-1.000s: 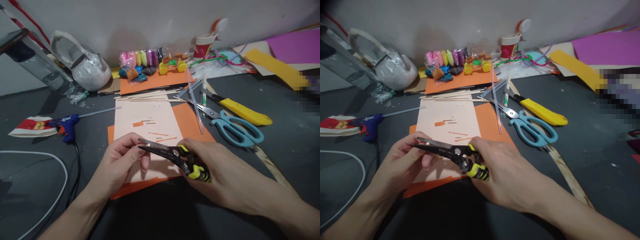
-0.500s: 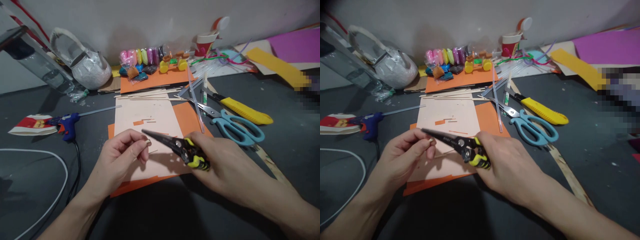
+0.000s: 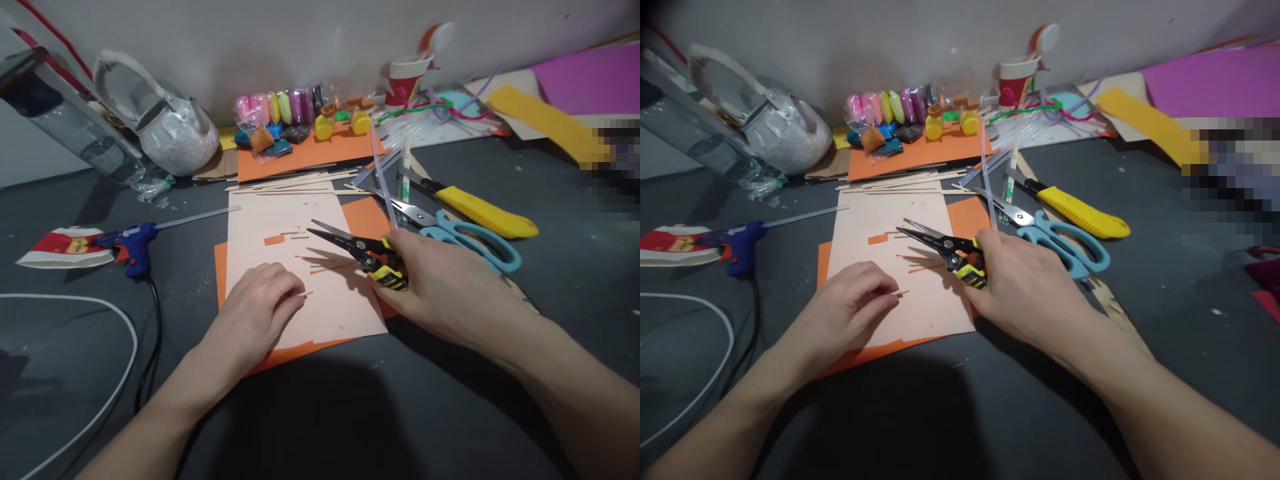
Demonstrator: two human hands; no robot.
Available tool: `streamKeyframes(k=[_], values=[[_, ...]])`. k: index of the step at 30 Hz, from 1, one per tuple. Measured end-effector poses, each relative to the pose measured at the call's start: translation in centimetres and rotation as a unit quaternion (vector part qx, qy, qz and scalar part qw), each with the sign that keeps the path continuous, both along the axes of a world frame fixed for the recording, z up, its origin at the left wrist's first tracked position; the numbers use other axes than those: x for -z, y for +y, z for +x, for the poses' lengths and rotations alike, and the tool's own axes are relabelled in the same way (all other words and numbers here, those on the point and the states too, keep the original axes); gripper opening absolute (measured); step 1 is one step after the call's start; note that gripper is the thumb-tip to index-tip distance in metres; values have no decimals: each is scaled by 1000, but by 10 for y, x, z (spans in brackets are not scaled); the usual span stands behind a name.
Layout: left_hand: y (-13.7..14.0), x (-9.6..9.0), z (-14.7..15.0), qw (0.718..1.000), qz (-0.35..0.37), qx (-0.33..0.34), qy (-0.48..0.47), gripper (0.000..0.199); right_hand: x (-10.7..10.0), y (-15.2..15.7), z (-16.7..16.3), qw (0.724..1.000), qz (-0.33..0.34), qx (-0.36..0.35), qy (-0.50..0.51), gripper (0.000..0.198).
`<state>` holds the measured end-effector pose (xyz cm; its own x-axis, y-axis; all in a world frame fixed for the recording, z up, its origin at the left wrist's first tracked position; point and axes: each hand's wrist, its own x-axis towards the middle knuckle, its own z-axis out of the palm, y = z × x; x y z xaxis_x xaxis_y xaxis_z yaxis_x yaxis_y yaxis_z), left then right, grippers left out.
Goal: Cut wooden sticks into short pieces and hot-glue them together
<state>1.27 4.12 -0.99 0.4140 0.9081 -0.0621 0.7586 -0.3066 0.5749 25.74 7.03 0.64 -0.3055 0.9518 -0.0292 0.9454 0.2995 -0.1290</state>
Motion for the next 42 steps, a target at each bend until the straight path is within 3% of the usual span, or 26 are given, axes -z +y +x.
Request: streamKeyframes(k=[12, 14, 16, 18, 22, 25, 28, 30, 33, 36, 39, 42], values=[[2, 0, 6, 995, 61, 14, 75, 13, 6, 2, -1, 1000, 4, 5, -10, 51], [1, -5, 5, 998, 54, -14, 31, 12, 6, 2, -1, 1000, 7, 8, -16, 52], [-1, -9, 4, 994, -2, -81, -71, 12, 6, 3, 0, 999, 12, 13, -30, 51], [-2, -12, 4, 960, -96, -164, -208, 13, 6, 4, 1, 998, 22, 20, -47, 49], [-2, -12, 8, 829, -240, -243, -443, 14, 9, 4, 1, 996, 56, 24, -66, 50], [-2, -11, 12, 755, -273, -271, -530, 17, 12, 3, 3, 992, 93, -10, -81, 53], [-3, -12, 13, 708, -305, -303, -561, 24, 13, 3, 4, 988, 111, -55, -94, 53], [-5, -14, 14, 689, -335, -307, -564, 23, 10, 2, 4, 987, 123, -72, -75, 49], [-10, -15, 18, 676, -376, -274, -571, 16, 3, -5, -1, 980, 154, -108, 67, 43], [-16, -14, 24, 678, -410, -217, -570, 13, -1, -16, -14, 944, 150, -197, 219, 47], [-22, -11, 30, 677, -422, -196, -571, 11, 2, -22, -25, 914, 130, -278, 263, 43], [-25, -8, 33, 670, -415, -189, -585, 10, 7, -22, -30, 904, 122, -297, 283, 28]])
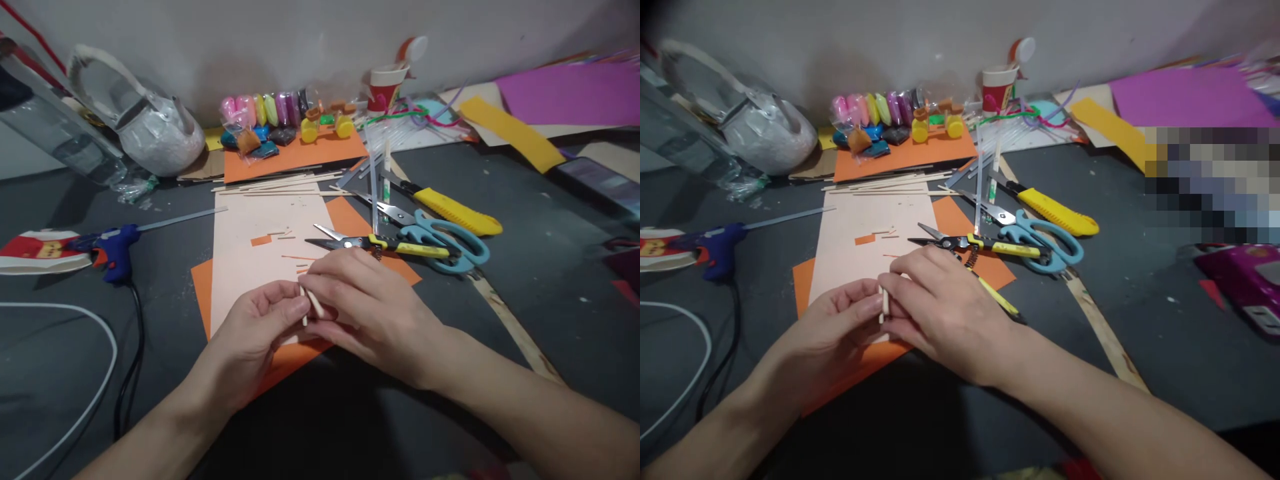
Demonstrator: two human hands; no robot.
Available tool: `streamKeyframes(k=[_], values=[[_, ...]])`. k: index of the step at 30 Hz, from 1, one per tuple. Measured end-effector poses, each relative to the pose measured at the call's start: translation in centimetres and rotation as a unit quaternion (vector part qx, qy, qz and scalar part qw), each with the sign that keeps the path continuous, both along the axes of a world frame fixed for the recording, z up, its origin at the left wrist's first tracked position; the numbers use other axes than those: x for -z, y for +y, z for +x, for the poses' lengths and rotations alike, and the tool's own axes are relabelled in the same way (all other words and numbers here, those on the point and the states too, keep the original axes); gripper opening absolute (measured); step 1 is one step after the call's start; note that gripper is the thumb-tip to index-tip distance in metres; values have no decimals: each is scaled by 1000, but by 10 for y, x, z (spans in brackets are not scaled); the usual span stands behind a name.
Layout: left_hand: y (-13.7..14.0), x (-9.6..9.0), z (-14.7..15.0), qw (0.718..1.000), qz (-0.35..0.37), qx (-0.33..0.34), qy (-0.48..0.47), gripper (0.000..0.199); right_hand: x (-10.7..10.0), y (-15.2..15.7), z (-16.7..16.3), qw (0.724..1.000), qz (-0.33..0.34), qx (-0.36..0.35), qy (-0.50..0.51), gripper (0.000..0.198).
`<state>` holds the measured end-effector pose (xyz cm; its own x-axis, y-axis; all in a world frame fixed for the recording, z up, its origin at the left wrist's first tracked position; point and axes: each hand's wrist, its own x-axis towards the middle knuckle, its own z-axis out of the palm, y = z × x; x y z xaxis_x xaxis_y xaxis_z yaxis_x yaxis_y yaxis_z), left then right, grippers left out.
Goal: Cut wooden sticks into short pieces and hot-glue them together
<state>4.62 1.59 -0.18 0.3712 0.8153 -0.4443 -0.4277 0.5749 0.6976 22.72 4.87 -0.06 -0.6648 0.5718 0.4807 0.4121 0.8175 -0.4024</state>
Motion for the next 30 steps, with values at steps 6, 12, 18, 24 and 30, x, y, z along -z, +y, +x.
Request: streamKeyframes(k=[6, 12, 18, 24, 30], values=[[1, 4, 3, 1000, 4, -6, -12, 14, 2, 0, -2, 1000, 16, 26, -2, 24], [4, 6, 1, 999, -27, -26, 8, 19, 6, -6, -11, 996, 53, 32, -57, 36], [1, 5, 1, 999, -26, -27, 19, 19, 8, -6, -8, 999, -40, 21, 10, 32], [2, 4, 2, 1000, -2, -18, 26, 15, 7, -5, -4, 984, -160, -4, 74, 40], [3, -5, -2, 997, -10, -10, 72, 12, 5, -3, -1, 972, -215, -17, 90, 43]])
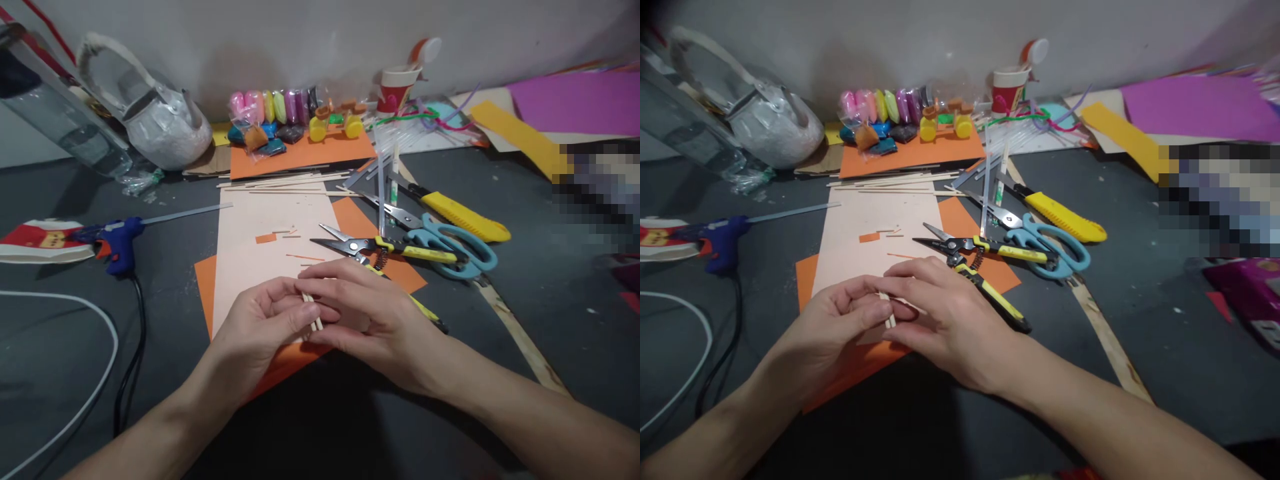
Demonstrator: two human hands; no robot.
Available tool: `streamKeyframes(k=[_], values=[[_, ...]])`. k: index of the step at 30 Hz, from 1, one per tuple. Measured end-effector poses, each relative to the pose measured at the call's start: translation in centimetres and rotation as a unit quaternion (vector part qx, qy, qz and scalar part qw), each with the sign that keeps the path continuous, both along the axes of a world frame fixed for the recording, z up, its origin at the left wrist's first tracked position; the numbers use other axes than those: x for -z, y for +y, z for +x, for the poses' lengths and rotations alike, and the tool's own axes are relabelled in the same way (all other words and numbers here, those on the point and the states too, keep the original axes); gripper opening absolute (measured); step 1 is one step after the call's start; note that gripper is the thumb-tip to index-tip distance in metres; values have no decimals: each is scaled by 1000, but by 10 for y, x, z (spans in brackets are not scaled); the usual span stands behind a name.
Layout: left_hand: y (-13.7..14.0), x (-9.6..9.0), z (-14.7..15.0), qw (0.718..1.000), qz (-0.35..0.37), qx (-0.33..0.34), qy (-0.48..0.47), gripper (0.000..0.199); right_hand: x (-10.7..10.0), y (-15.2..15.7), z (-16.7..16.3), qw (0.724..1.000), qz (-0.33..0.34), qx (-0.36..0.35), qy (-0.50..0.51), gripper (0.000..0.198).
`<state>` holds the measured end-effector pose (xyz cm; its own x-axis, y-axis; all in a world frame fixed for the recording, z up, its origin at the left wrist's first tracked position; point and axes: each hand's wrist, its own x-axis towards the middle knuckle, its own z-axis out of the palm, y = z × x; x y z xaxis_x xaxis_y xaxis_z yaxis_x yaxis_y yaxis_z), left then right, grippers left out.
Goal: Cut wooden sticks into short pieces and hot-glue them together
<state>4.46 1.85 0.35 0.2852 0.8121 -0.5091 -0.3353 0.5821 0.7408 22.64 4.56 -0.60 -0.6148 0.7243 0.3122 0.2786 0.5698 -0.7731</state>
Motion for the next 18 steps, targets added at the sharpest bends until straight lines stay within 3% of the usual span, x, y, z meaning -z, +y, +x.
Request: streamKeyframes(k=[7, 12, 18], values=[[-3, 0, -1, 997, 42, 57, -6, 16, 0, -1, 1, 998, 54, 30, 3, 31], [-4, -1, -1, 990, 91, 69, 83, 19, 3, 0, 1, 994, 91, 49, 26, 29], [-5, -3, -3, 985, 84, 74, 129, 23, 6, -1, -3, 993, 95, 53, 35, 36]])
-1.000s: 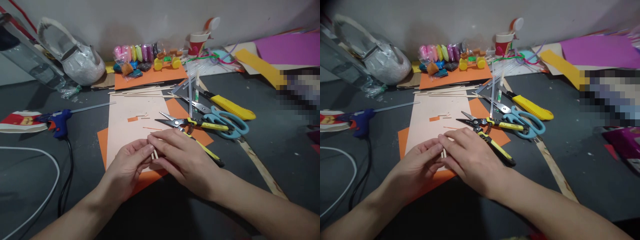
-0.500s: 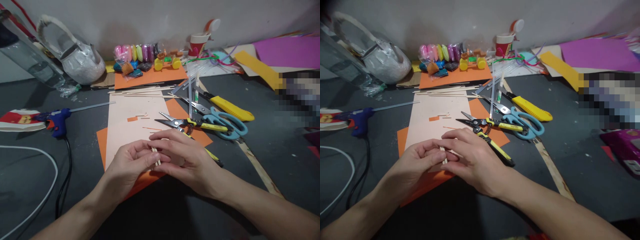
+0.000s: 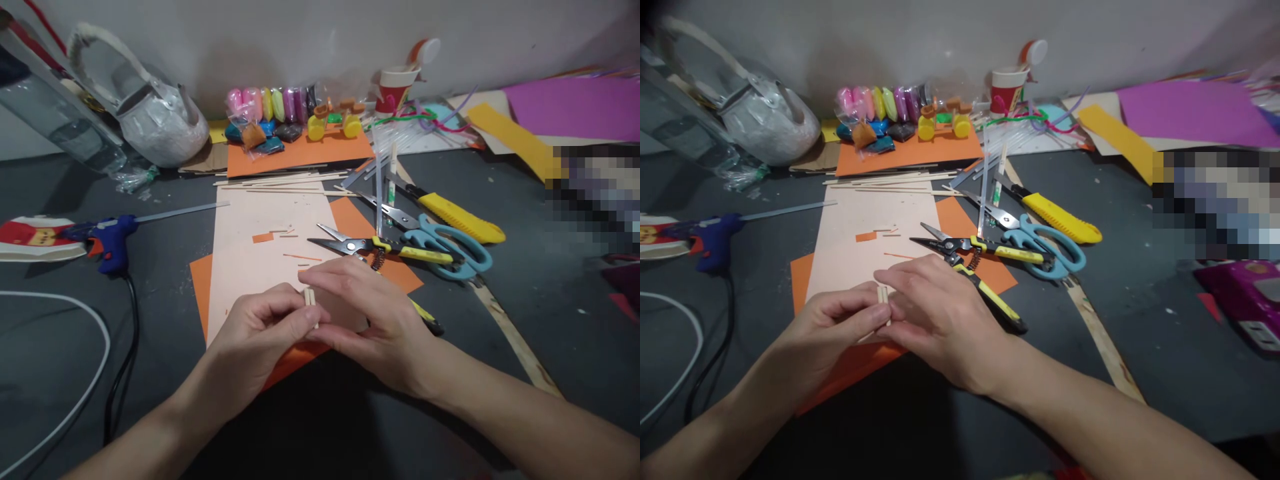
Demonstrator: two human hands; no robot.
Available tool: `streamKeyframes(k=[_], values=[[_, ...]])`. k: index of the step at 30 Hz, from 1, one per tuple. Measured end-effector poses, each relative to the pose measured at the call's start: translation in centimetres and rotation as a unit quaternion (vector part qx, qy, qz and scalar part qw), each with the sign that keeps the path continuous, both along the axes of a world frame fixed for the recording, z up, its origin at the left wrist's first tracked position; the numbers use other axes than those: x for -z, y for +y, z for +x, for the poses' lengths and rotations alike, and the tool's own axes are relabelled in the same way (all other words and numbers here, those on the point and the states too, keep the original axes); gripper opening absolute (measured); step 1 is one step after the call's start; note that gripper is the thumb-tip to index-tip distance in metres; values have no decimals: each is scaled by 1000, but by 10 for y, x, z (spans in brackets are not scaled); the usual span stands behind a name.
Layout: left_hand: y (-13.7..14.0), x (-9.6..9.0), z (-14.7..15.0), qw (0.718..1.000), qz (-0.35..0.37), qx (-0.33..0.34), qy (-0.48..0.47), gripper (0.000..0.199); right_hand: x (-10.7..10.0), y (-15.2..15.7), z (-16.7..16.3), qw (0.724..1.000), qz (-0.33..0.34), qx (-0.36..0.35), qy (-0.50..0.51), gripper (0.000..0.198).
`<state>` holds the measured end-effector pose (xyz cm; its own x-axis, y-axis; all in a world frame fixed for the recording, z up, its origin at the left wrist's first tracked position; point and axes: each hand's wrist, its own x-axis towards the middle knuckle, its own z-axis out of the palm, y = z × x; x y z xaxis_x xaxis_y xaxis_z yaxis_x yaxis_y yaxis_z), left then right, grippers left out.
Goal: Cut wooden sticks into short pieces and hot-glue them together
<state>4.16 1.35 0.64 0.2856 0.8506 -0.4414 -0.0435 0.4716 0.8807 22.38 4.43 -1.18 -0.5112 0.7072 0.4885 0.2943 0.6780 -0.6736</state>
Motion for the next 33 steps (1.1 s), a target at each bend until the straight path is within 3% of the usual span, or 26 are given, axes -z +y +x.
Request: streamKeyframes(k=[6, 15, 24, 33], values=[[0, 2, -1, 995, -61, 2, -75, 18, -2, 1, -1, 1000, -1, -18, 20, 29], [4, 1, -1, 991, -36, -29, -123, 15, 0, 0, 0, 1000, -11, -20, 19, 31], [7, 0, -7, 991, -62, -1, -123, 22, -3, 3, 4, 996, -46, -71, 8, 42], [6, -3, -5, 982, -119, 5, -146, 20, -3, 2, 5, 997, -39, -70, 15, 37]])
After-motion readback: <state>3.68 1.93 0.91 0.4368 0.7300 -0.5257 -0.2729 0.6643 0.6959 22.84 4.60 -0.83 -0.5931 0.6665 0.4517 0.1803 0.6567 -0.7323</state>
